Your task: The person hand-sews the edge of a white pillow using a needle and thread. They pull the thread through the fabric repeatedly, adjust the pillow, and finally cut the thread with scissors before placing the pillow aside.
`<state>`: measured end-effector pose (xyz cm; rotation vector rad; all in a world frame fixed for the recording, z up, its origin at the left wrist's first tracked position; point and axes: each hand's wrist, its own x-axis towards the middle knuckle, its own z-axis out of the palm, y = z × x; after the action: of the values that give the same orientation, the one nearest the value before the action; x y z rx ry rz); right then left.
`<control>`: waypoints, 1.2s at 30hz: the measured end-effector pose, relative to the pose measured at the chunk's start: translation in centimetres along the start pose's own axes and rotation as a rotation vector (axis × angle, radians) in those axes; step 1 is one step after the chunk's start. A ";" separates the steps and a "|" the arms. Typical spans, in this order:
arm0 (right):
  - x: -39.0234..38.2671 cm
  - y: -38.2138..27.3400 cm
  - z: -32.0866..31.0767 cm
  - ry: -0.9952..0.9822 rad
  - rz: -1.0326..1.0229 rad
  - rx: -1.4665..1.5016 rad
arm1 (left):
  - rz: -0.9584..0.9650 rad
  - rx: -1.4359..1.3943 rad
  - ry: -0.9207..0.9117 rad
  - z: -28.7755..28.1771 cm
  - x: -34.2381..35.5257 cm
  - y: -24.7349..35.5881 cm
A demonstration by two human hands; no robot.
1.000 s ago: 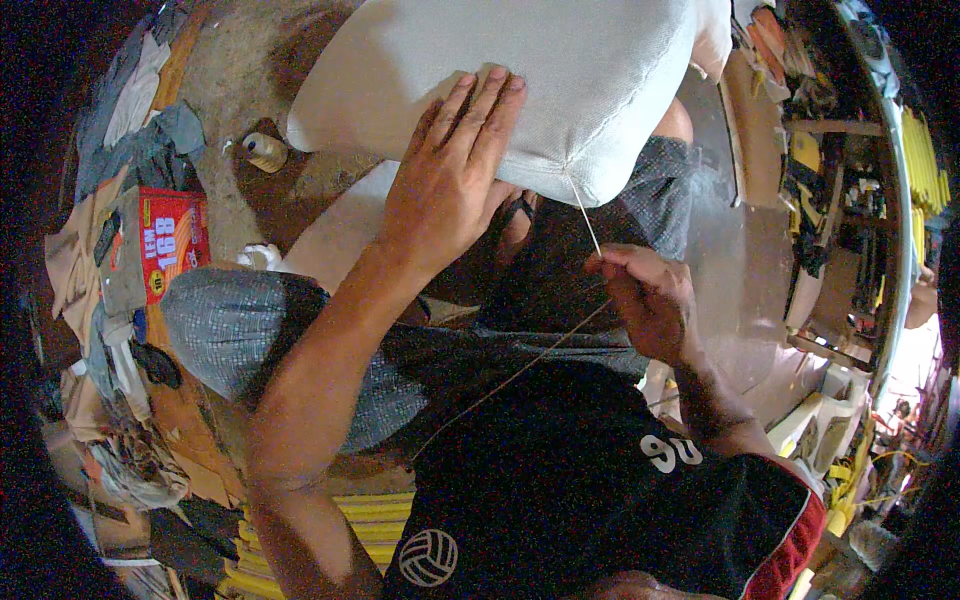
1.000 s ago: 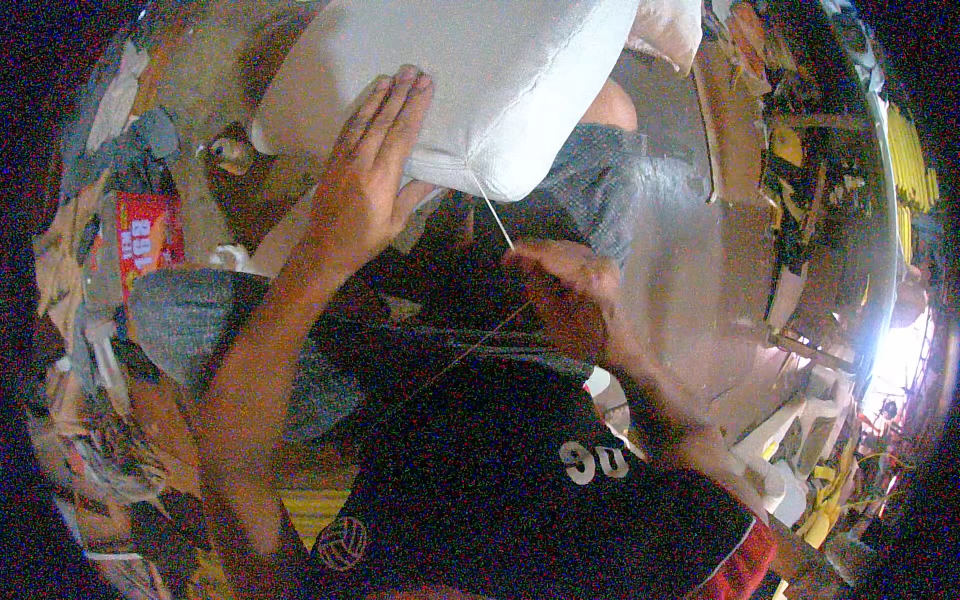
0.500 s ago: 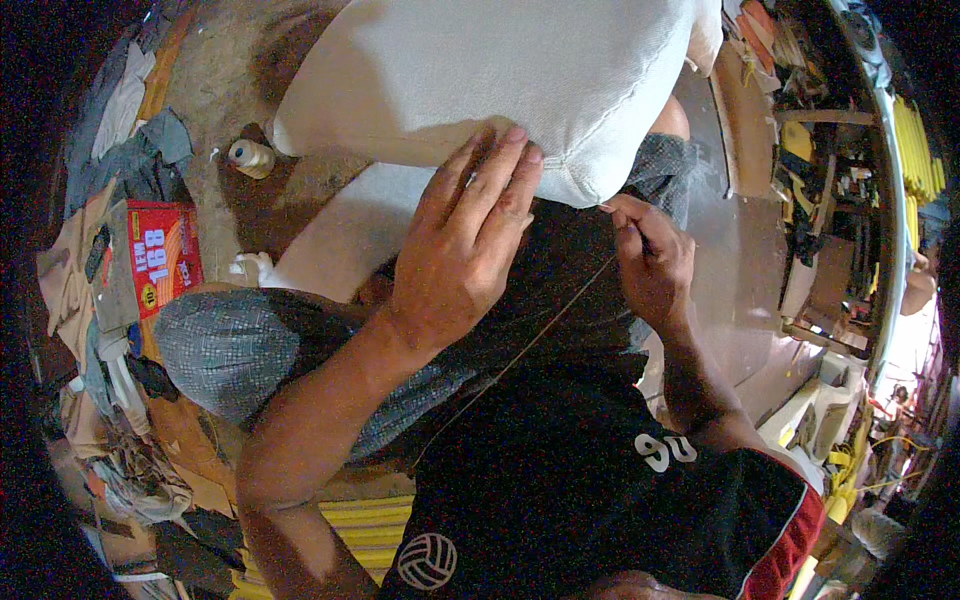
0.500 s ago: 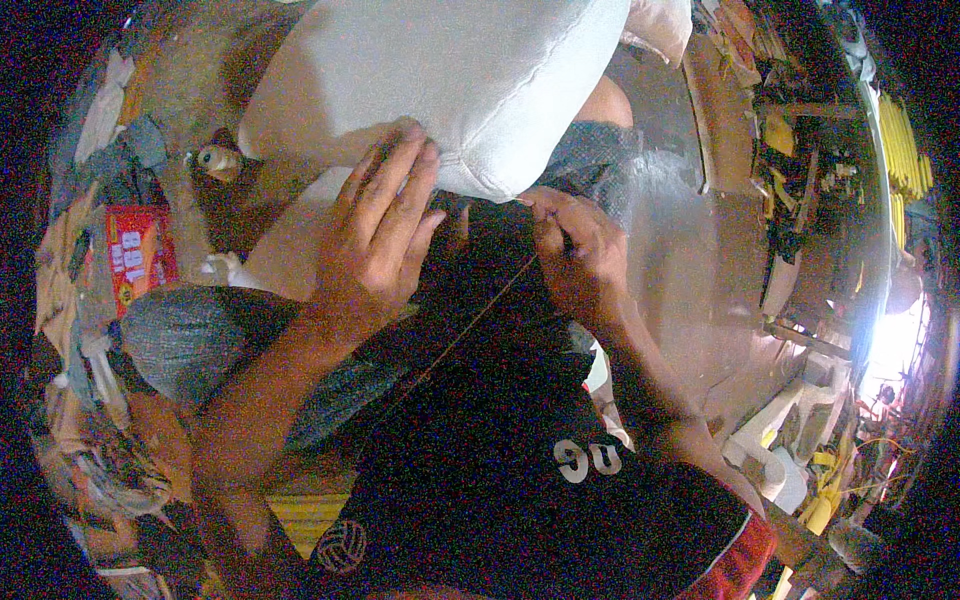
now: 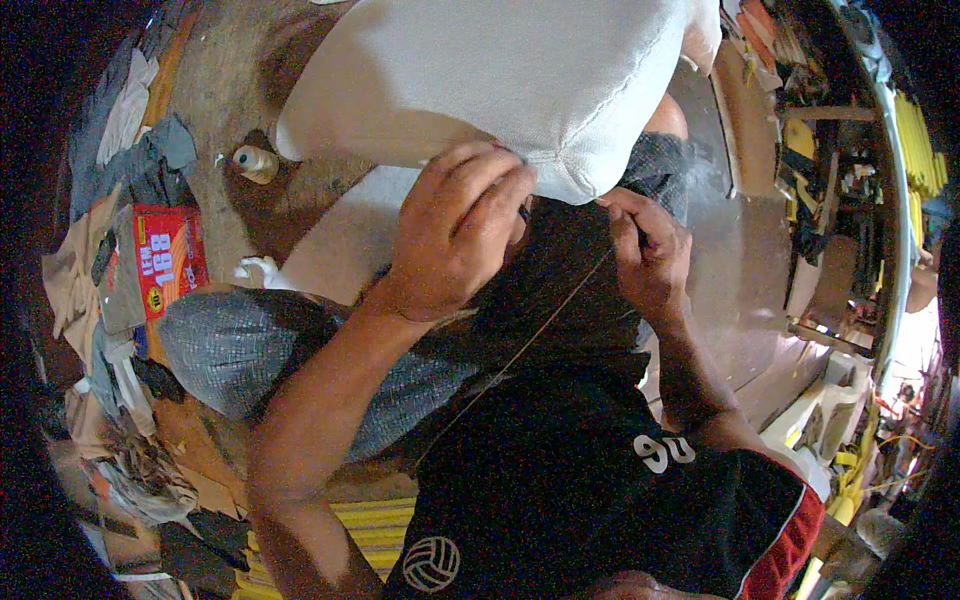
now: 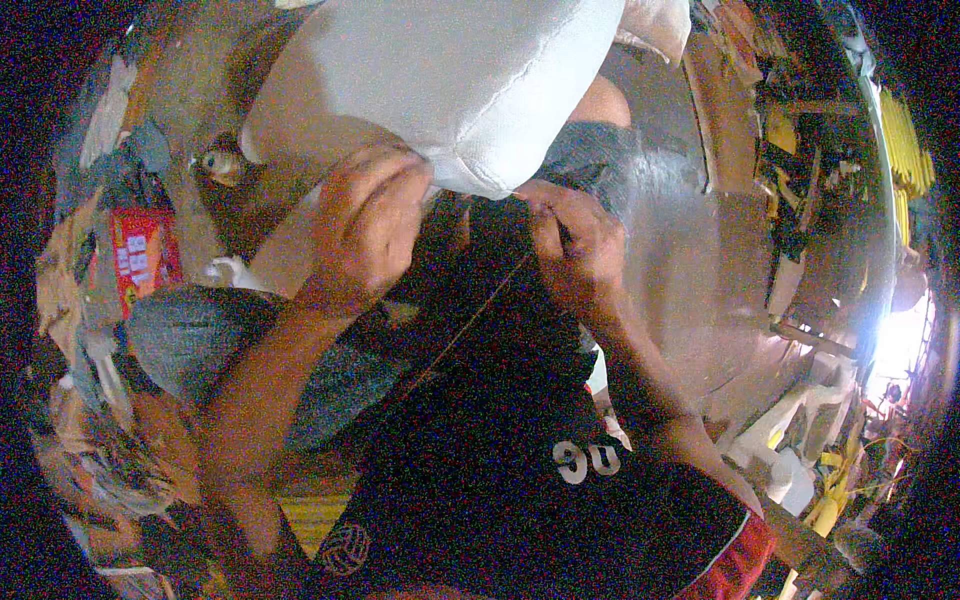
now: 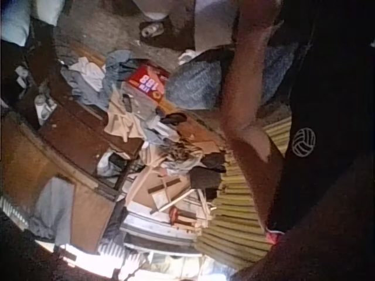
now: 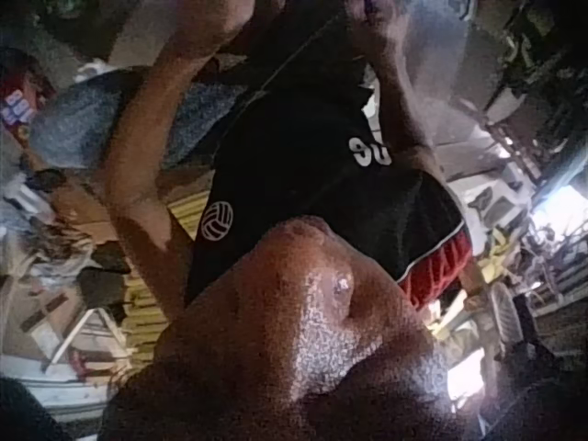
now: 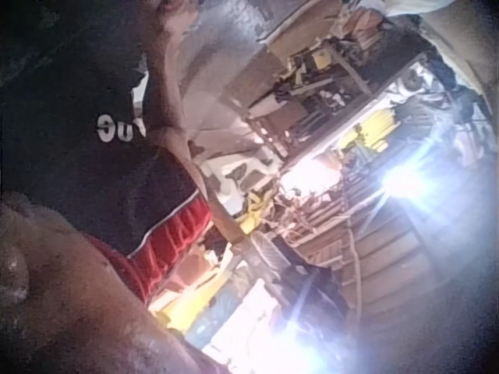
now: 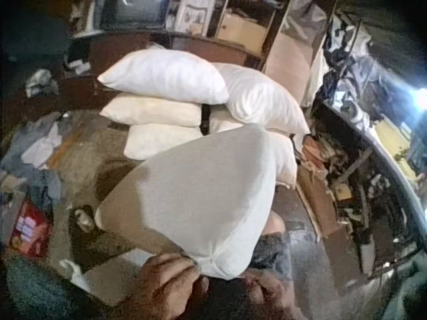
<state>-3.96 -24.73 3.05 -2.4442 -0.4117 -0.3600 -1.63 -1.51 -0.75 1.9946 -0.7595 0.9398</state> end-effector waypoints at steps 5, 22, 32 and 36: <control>-0.1 -0.2 0.1 -0.016 0.043 -0.014 | -0.049 0.079 -0.067 -0.5 1.5 0.4; 0.3 -0.4 0.5 -0.043 0.206 -0.067 | -0.371 -0.305 -0.199 -1.5 4.4 -0.1; 0.3 -0.1 0.5 -0.050 0.158 -0.073 | -0.726 -0.458 -0.013 -1.2 4.0 -0.1; 0.1 0.1 0.5 -0.009 0.132 -0.020 | -0.618 -0.162 0.053 -2.7 3.6 -1.2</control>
<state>-3.72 -24.43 2.67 -2.4782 -0.2495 -0.2978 0.33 0.74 2.79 1.8792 -0.1519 0.5401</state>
